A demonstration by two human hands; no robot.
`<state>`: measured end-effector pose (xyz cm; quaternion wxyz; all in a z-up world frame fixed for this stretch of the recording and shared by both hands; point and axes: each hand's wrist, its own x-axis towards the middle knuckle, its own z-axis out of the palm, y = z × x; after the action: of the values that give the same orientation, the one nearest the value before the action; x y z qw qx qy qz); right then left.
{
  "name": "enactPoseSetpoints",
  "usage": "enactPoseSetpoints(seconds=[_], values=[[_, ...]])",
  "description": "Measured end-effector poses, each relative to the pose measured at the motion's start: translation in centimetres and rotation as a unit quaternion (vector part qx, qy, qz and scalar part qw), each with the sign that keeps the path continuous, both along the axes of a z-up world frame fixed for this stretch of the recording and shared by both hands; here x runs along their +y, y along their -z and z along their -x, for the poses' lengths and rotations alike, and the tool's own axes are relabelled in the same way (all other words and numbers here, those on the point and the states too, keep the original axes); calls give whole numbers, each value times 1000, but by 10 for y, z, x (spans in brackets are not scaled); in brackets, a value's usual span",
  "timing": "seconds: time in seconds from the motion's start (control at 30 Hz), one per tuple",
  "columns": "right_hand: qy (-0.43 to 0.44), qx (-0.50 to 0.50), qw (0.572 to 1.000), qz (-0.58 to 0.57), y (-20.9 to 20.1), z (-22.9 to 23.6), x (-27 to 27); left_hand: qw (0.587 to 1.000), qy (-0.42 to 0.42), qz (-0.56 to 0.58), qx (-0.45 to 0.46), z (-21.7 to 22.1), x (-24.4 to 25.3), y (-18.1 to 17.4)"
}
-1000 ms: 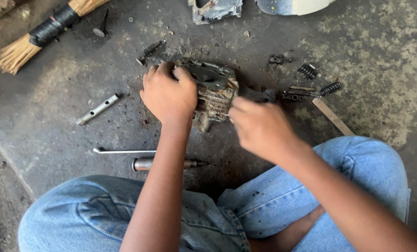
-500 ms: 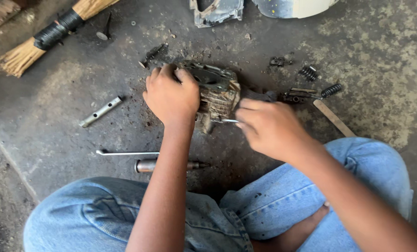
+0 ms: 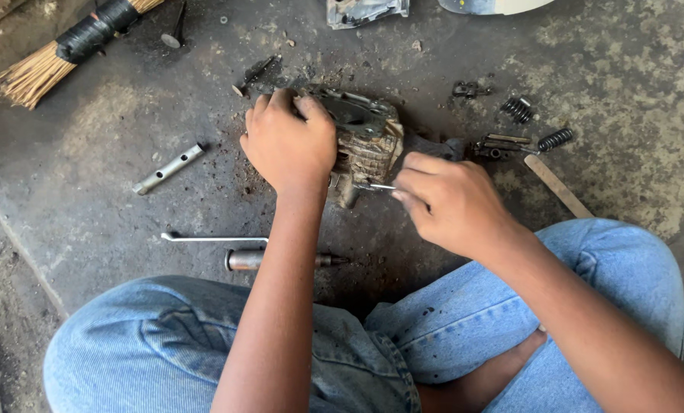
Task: The person sits on the floor and cleans a metal engine cylinder head using a rag. They then use a green-handled screwdriver to scrape and clean the internal surfaces of the cylinder head, removing grime and debris.
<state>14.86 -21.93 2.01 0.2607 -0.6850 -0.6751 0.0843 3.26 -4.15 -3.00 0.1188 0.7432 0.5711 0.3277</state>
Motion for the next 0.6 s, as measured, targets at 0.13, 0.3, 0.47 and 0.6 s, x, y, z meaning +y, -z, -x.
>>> enactPoseSetpoints(seconds=[0.13,0.3,0.47,0.6], values=[[-7,-25,1000,-17,6,4,8,1000,-3,6,1,-2,-1,-4],[-6,-19,1000,-17,7,5,4,1000,5,4,-5,0,-1,-5],[0,-67,998,-11,0,-4,-5,1000,3,0,6,1,0,-3],[14,-80,997,-10,2,-5,-5,1000,3,-15,7,0,1,-4]])
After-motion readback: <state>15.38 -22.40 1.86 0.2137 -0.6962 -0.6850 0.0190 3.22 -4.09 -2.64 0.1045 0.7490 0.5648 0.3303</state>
